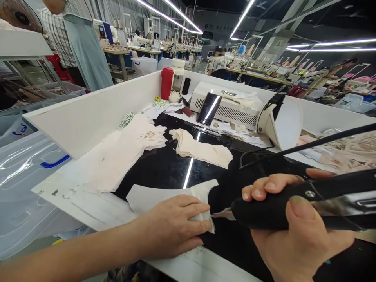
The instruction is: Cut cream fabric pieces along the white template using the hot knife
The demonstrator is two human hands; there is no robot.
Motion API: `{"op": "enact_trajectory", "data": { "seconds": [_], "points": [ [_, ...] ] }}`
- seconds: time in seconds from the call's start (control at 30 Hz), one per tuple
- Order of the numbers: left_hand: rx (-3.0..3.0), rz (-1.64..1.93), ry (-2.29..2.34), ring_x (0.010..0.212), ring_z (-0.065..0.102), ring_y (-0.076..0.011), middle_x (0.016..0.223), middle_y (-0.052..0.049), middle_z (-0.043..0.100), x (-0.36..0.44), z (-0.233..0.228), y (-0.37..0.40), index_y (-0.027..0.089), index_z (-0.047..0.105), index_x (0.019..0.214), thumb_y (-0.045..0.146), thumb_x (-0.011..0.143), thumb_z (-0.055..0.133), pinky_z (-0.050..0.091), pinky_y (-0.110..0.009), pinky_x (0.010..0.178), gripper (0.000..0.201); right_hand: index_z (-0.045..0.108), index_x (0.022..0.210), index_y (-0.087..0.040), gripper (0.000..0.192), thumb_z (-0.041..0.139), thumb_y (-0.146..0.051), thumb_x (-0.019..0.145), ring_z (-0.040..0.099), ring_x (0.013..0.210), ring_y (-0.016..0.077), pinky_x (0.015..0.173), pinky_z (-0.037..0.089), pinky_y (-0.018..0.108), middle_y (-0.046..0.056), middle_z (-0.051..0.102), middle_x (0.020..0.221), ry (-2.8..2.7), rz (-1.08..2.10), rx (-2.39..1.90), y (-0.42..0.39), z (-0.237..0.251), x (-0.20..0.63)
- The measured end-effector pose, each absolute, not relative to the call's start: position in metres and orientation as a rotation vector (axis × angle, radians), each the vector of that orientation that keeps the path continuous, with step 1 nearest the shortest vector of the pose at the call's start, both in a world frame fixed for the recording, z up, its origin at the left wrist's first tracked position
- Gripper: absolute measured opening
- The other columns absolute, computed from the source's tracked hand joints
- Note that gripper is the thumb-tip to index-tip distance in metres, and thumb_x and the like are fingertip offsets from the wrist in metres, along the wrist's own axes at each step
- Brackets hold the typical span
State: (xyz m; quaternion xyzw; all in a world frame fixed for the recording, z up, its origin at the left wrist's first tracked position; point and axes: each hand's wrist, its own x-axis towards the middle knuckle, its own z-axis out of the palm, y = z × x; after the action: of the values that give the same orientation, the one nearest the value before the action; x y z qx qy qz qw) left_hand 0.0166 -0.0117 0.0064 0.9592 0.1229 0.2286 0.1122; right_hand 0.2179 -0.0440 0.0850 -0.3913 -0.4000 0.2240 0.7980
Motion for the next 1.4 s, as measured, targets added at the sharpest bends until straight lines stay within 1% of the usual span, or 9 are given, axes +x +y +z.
{"op": "enact_trajectory", "data": {
  "seconds": [0.3,0.6,0.73,0.9,0.97,1.07,1.17,1.3,1.4],
  "points": [
    [2.816,0.689,0.364,0.137,0.069,-0.0272,0.153,-0.012,0.071,0.018,0.006,-0.012,0.02,0.073,0.136,0.036,0.116,0.063,0.052,-0.039,0.123,0.028,0.068,0.112,-0.029,0.044,0.092,-0.024,0.076,0.06,0.056,0.019,0.049,0.057,0.032,-0.007,0.069,0.073,-0.867,0.449,-0.831,-0.043,0.086,0.215],
    [2.807,0.71,0.375,0.137,0.069,-0.0271,0.154,-0.012,0.072,0.017,0.005,-0.012,0.019,0.074,0.136,0.037,0.116,0.064,0.052,-0.039,0.124,0.029,0.067,0.112,-0.028,0.044,0.092,-0.022,0.077,0.062,0.056,0.0184,0.05,0.059,0.032,-0.007,0.071,0.074,-0.879,0.432,-0.838,-0.04,0.083,0.215],
    [2.822,0.731,0.398,0.137,0.07,-0.0252,0.15,-0.012,0.074,0.019,0.002,-0.02,0.018,0.073,0.134,0.029,0.116,0.064,0.051,-0.037,0.126,0.024,0.067,0.112,-0.028,0.044,0.093,-0.022,0.077,0.063,0.057,0.0184,0.051,0.061,0.032,-0.007,0.072,0.075,-0.888,0.451,-0.843,-0.044,0.084,0.214],
    [2.85,0.738,0.423,0.14,0.07,-0.0274,0.151,-0.015,0.073,0.017,-0.003,-0.038,0.016,0.067,0.145,0.036,0.112,0.073,0.054,-0.04,0.125,0.039,0.069,0.115,-0.029,0.048,0.099,-0.029,0.079,0.063,0.058,0.0182,0.05,0.062,0.03,-0.006,0.072,0.076,-0.886,0.511,-0.812,-0.055,0.08,0.215],
    [2.855,0.78,0.433,0.138,0.071,-0.0255,0.147,-0.013,0.075,0.016,0.001,-0.039,0.013,0.068,0.141,0.033,0.115,0.068,0.054,-0.037,0.126,0.033,0.07,0.117,-0.029,0.048,0.101,-0.032,0.08,0.062,0.059,0.0181,0.049,0.061,0.029,-0.005,0.072,0.077,-0.884,0.515,-0.796,-0.057,0.078,0.215],
    [2.893,0.865,0.355,0.127,0.075,-0.0209,0.13,-0.011,0.081,0.018,0.01,-0.029,0.009,0.072,0.129,0.025,0.119,0.059,0.054,-0.031,0.125,0.023,0.07,0.117,-0.029,0.048,0.101,-0.034,0.08,0.062,0.059,0.018,0.05,0.062,0.03,-0.005,0.072,0.078,-0.884,0.504,-0.78,-0.059,0.074,0.215],
    [2.9,0.841,0.231,0.118,0.076,-0.0192,0.12,-0.009,0.082,0.022,0.015,-0.013,0.008,0.073,0.122,0.022,0.121,0.053,0.056,-0.03,0.122,0.024,0.071,0.118,-0.029,0.047,0.101,-0.034,0.082,0.062,0.059,0.0179,0.051,0.064,0.03,-0.005,0.072,0.079,-0.898,0.496,-0.782,-0.059,0.073,0.215],
    [2.878,0.756,0.173,0.115,0.077,-0.0215,0.118,-0.009,0.08,0.023,0.011,0.003,0.009,0.073,0.125,0.025,0.121,0.054,0.061,-0.033,0.116,0.025,0.07,0.122,-0.029,0.044,0.098,-0.032,0.087,0.066,0.063,0.0178,0.055,0.066,0.031,-0.005,0.073,0.082,-0.945,0.498,-0.775,-0.058,0.072,0.216],
    [2.869,0.688,0.186,0.118,0.077,-0.0219,0.124,-0.011,0.08,0.02,0.008,0.009,0.011,0.072,0.128,0.028,0.12,0.057,0.061,-0.035,0.116,0.024,0.07,0.124,-0.03,0.042,0.096,-0.033,0.091,0.067,0.064,0.0172,0.057,0.066,0.031,-0.005,0.072,0.084,-0.97,0.492,-0.769,-0.059,0.07,0.217]
  ]
}}
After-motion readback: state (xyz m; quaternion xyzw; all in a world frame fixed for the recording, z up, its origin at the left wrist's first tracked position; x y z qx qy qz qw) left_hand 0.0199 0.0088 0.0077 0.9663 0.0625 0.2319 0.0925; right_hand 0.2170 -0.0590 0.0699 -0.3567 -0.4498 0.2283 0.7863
